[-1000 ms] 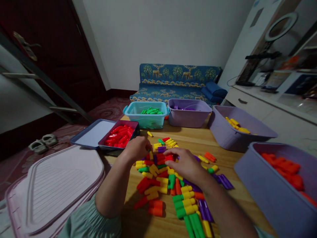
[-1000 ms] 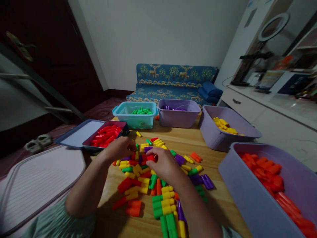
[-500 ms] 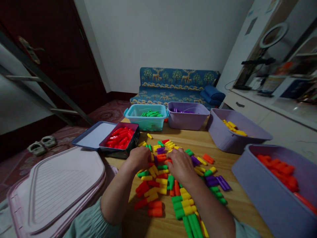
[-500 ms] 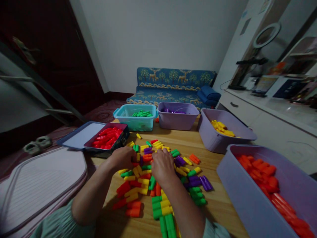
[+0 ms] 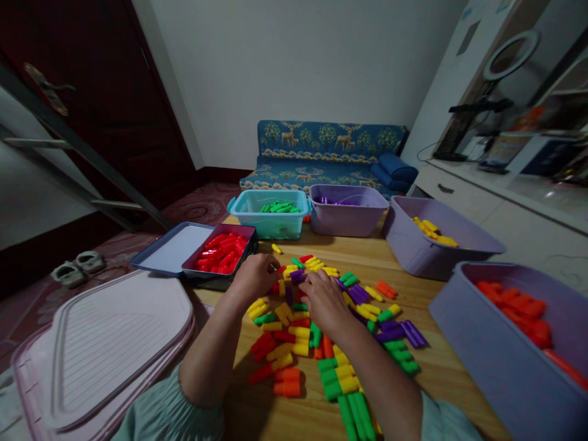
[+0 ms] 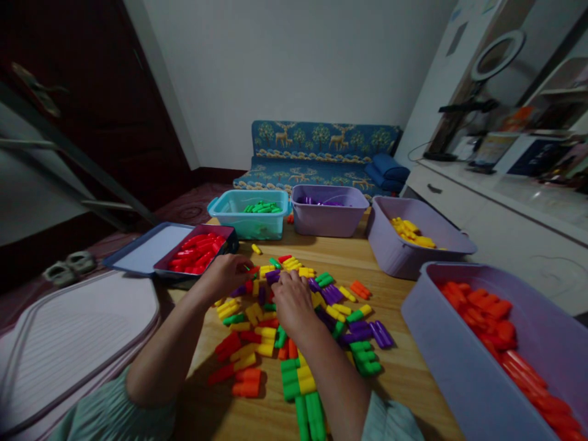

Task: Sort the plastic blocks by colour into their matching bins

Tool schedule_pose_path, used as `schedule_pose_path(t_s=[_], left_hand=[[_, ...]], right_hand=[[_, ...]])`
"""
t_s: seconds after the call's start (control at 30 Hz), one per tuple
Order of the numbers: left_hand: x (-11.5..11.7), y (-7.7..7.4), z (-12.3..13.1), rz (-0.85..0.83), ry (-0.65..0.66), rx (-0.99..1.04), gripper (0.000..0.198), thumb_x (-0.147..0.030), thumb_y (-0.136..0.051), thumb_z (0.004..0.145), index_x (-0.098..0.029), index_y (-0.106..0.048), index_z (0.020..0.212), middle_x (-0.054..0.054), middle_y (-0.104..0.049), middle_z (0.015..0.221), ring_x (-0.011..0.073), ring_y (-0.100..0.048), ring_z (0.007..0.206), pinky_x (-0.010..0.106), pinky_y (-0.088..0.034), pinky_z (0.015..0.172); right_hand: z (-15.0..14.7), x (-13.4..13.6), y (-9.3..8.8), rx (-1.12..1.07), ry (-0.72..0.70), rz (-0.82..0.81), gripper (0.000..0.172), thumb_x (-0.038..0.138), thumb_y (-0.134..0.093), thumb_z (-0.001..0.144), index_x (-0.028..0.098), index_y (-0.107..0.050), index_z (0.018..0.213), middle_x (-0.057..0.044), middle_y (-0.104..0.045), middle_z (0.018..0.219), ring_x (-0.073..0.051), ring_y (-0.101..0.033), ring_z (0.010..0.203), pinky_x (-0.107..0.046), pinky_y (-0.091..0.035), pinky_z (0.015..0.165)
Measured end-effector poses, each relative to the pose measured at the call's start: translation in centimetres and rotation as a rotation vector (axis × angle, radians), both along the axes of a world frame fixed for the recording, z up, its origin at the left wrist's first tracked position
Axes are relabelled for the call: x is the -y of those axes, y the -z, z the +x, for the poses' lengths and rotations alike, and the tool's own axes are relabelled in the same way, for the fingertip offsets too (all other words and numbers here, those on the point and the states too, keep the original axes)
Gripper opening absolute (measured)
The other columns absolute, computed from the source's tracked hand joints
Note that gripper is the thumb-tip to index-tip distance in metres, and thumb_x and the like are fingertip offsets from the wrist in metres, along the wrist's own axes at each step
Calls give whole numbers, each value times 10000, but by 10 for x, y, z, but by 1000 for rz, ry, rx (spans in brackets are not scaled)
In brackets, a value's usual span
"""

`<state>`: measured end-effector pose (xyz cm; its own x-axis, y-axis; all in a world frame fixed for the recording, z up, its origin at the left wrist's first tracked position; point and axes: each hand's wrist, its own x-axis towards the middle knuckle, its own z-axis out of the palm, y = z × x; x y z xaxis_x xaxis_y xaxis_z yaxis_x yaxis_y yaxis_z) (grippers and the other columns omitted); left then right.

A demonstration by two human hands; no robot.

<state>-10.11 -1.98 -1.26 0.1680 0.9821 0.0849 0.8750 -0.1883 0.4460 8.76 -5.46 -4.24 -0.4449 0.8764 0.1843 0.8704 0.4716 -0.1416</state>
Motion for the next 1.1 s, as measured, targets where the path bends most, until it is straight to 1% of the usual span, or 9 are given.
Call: schedule_pose_path(t_s=[0.1, 0.2, 0.33, 0.47, 0.6, 0.67, 0.8, 0.93, 1.1], left_hand=[[-3, 8, 3, -45, 59, 219, 225, -242, -597, 726, -122, -674, 900, 81, -715, 763, 180, -652, 702, 238, -439, 605], [-6, 18, 6, -187, 105, 495, 231, -238, -621, 711, -116, -620, 908, 66, -708, 748, 168, -649, 677, 222, -442, 571], [-8, 28, 9, -332, 147, 709, 239, -227, -651, 700, -121, -589, 905, 42, -692, 729, 139, -633, 646, 192, -420, 538], [-8, 27, 12, -399, 195, 818, 241, -237, -692, 684, -117, -597, 869, 42, -687, 731, 124, -632, 646, 185, -424, 552], [-5, 22, 17, -522, 266, 950, 322, -305, -765, 627, -115, -594, 822, 29, -677, 701, 102, -605, 575, 194, -442, 543], [-3, 20, 20, -552, 267, 997, 360, -334, -790, 601, -112, -589, 801, 13, -660, 643, 89, -583, 525, 191, -438, 525], [-1, 19, 23, -562, 266, 1081, 416, -367, -807, 582, -119, -572, 818, 11, -658, 596, 108, -603, 530, 206, -462, 546], [-2, 22, 30, -579, 208, 1079, 423, -337, -831, 532, -133, -540, 761, -17, -625, 543, 105, -577, 475, 211, -457, 520], [-5, 25, 36, -476, 144, 1023, 345, -284, -810, 547, -122, -548, 702, -21, -606, 558, 90, -569, 517, 181, -424, 522]], right_hand=[[1, 1, -4, -32, 24, -31, 188, 211, -643, 794, 199, -628, 980, -74, -620, 1058, -242, -499, 1020, -364, -374, 840], [1, 3, -8, -65, 22, -43, 180, 172, -648, 779, 203, -610, 952, -49, -651, 952, -226, -533, 961, -348, -371, 821], [1, 2, -9, -185, 65, 10, 309, 190, -628, 797, 213, -591, 1103, -67, -663, 1018, -234, -548, 999, -355, -379, 864], [0, -2, -7, -508, 116, -21, 475, 217, -569, 833, 210, -493, 1302, -75, -655, 1095, -196, -582, 1005, -325, -428, 891], [-1, -2, -6, -766, 72, -141, 379, 260, -599, 814, 216, -601, 1190, -64, -659, 1142, -192, -601, 1018, -326, -460, 895], [-1, -2, -8, -833, 67, -133, 344, 294, -602, 822, 209, -626, 1155, -64, -667, 1120, -190, -606, 999, -319, -465, 891], [-1, 0, -13, -838, 64, -27, 342, 339, -559, 865, 191, -619, 1167, -92, -634, 1100, -182, -595, 962, -293, -466, 868], [-1, 2, -13, -753, 30, 30, 237, 304, -546, 876, 189, -647, 1057, -84, -618, 1047, -185, -575, 974, -282, -450, 872], [1, -1, -7, -658, 60, 66, 169, 277, -543, 869, 187, -639, 974, -78, -618, 973, -188, -569, 930, -288, -445, 843]])
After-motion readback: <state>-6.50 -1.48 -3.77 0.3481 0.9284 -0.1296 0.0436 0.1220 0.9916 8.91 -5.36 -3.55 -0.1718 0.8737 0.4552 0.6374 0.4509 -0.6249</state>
